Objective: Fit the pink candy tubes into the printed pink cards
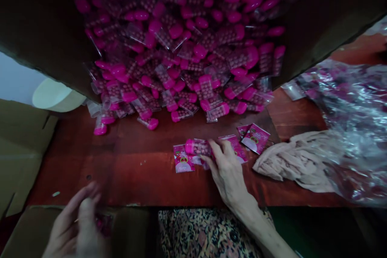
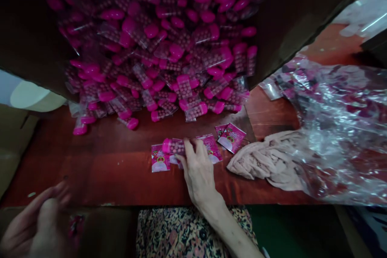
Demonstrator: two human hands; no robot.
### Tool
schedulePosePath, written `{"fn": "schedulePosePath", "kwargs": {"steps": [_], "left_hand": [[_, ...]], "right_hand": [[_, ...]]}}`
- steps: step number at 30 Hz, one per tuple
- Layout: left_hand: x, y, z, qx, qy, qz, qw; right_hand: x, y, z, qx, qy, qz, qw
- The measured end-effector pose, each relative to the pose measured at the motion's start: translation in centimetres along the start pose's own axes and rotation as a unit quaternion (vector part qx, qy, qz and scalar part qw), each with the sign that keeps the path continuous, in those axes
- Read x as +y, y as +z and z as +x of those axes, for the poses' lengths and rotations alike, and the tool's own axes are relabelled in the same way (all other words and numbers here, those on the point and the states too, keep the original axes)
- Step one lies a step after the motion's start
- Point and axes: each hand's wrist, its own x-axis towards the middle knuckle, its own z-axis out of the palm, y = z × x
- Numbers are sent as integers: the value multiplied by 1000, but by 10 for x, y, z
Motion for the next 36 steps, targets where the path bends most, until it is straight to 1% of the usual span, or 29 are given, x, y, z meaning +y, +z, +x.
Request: {"fn": "schedulePosePath", "kwargs": {"steps": [1,2,3,5,7,9,10,11,13,15,16,18,20,23,25,26,27,28,29,30,31,32,33,34,36], "left_hand": [[13,17,-10,-23,-12,-29,999],[23,34,-20,-61,-28,-48,997],[30,49,-28,-123,-49,-63,989],[35,76,-42,-232,-89,-117,962],[34,97,-53,-313,-108,-126,935],[32,111,-63,-368,-84,-103,920],[31,117,-67,-386,-57,-87,917],[31,122,-71,-396,-24,-71,915],[29,128,-77,-398,37,-47,915],[25,132,-79,-390,71,-35,917],[24,133,-80,-387,78,-34,918],[21,134,-79,-382,80,-34,920],[20,135,-78,-380,76,-37,921],[20,134,-76,-388,61,-46,918],[18,131,-73,-393,42,-52,917],[17,130,-72,-382,43,-52,922],[15,128,-70,-362,59,-47,929],[13,126,-68,-334,91,-33,938],[11,124,-66,-301,136,-11,944],[9,122,-64,-271,186,19,944],[7,120,-62,-246,231,51,940],[5,119,-61,-228,265,82,933],[3,117,-60,-218,287,108,926],[2,116,-60,-209,300,127,922],[-1,115,-60,-206,297,145,921]], "right_hand": [[1,3,1,-17,-1,-5,1000],[2,5,1,-29,1,-4,1000],[2,7,0,-33,7,1,999],[1,7,-1,-26,22,18,999],[-2,3,-3,-28,30,31,999],[-2,-5,-2,-41,30,44,998],[0,-10,-1,-41,29,48,998],[4,-17,1,-27,32,49,998],[19,-32,7,38,53,21,998],[40,-45,13,104,84,-59,989],[52,-50,15,112,93,-109,983],[72,-56,18,103,93,-179,974],[85,-56,19,93,87,-198,972],[91,-54,21,94,87,-185,974],[88,-56,22,100,90,-174,975],[85,-58,22,104,91,-166,976],[80,-59,22,116,94,-156,976],[74,-59,21,130,98,-145,976],[66,-57,20,145,97,-131,976],[56,-54,17,154,90,-109,978],[44,-49,13,146,74,-82,983],[32,-42,9,122,44,-48,990],[19,-34,4,68,8,-6,998],[7,-25,-1,16,-21,20,999],[-13,-8,-11,-31,-49,33,998]]}}
